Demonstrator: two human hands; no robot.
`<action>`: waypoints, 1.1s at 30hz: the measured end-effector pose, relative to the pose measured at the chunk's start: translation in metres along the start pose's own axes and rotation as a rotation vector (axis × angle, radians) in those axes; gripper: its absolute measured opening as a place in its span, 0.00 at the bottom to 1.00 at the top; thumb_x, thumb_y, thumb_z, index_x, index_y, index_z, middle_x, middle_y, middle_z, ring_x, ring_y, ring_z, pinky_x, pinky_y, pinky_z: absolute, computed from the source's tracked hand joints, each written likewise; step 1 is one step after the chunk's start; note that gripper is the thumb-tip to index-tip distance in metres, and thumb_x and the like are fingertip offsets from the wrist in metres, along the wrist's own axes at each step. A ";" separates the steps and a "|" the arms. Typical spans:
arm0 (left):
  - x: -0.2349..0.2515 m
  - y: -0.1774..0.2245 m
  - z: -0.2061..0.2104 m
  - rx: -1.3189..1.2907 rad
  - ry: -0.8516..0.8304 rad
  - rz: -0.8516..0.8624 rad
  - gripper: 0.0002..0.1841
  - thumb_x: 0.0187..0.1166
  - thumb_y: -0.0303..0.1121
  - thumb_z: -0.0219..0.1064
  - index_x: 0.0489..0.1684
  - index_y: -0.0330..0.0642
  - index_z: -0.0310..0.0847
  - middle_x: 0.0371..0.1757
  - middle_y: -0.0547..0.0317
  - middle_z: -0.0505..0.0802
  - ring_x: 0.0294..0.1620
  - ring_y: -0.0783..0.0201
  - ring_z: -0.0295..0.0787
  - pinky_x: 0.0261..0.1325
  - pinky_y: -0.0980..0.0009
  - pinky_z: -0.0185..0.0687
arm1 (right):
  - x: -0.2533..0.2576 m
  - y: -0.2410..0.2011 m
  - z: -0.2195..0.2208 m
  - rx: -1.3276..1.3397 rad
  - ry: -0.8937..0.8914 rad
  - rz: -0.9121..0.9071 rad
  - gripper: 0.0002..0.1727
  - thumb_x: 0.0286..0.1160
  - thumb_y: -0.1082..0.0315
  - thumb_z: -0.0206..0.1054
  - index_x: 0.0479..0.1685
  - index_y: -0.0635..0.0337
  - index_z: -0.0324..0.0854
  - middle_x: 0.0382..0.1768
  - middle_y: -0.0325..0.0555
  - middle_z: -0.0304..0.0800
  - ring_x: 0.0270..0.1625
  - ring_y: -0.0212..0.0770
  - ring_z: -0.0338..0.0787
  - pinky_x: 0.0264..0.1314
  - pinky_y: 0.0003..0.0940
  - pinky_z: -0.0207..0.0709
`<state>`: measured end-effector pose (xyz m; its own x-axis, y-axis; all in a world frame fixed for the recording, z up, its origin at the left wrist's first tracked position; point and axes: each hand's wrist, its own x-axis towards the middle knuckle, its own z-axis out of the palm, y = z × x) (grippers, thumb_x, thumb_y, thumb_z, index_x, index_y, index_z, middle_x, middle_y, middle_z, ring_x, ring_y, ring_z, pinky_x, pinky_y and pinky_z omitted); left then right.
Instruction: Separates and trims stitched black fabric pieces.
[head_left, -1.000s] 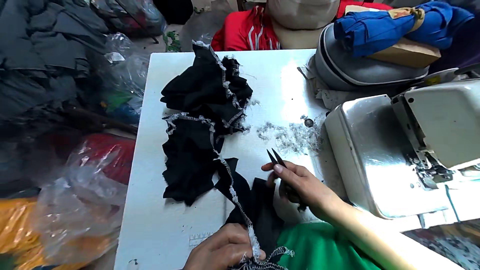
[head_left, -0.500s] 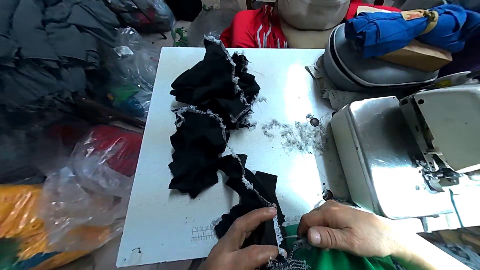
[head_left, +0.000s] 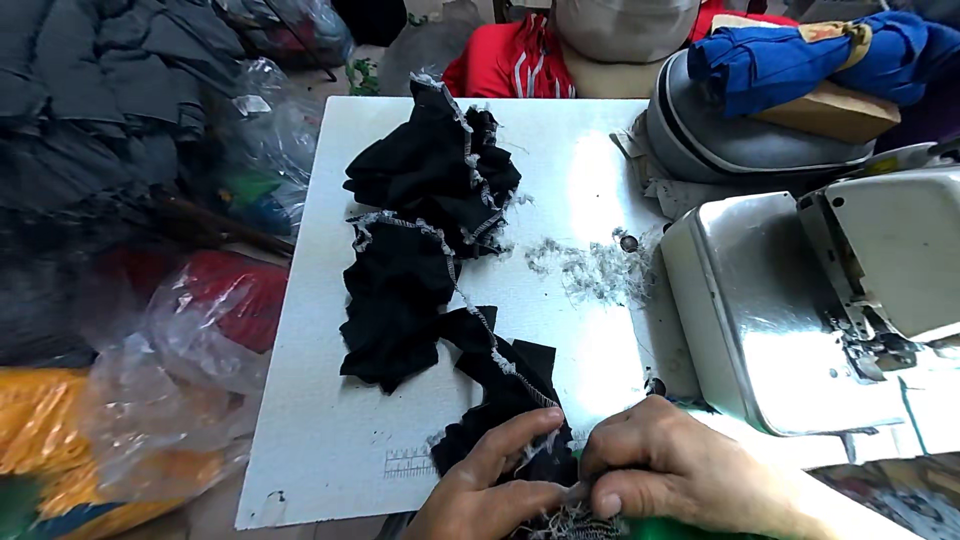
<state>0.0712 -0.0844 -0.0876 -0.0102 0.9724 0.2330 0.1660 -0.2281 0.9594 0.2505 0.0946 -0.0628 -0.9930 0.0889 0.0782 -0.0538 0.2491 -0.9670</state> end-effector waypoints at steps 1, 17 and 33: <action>0.000 -0.001 0.000 -0.005 -0.007 0.003 0.08 0.84 0.31 0.65 0.51 0.41 0.87 0.85 0.57 0.73 0.85 0.76 0.65 0.84 0.77 0.67 | -0.001 -0.001 -0.001 0.006 0.046 0.004 0.26 0.91 0.52 0.53 0.34 0.67 0.84 0.23 0.44 0.82 0.28 0.26 0.79 0.32 0.18 0.69; -0.001 -0.003 -0.001 0.043 -0.040 0.018 0.11 0.87 0.36 0.61 0.51 0.39 0.86 0.74 0.49 0.82 0.79 0.71 0.76 0.80 0.76 0.72 | 0.057 -0.009 -0.018 -0.047 0.049 0.598 0.09 0.80 0.64 0.67 0.41 0.60 0.88 0.28 0.35 0.81 0.29 0.23 0.75 0.33 0.21 0.67; 0.018 -0.001 0.002 -0.009 0.171 -0.038 0.21 0.82 0.51 0.65 0.63 0.49 0.82 0.62 0.74 0.87 0.67 0.89 0.77 0.71 0.87 0.71 | 0.015 -0.018 -0.010 0.108 0.139 0.323 0.12 0.78 0.72 0.61 0.52 0.66 0.88 0.42 0.40 0.87 0.42 0.18 0.80 0.46 0.13 0.72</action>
<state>0.0723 -0.0667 -0.0849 -0.1843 0.9581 0.2194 0.1531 -0.1925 0.9693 0.2373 0.1010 -0.0416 -0.9372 0.2782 -0.2104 0.2420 0.0843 -0.9666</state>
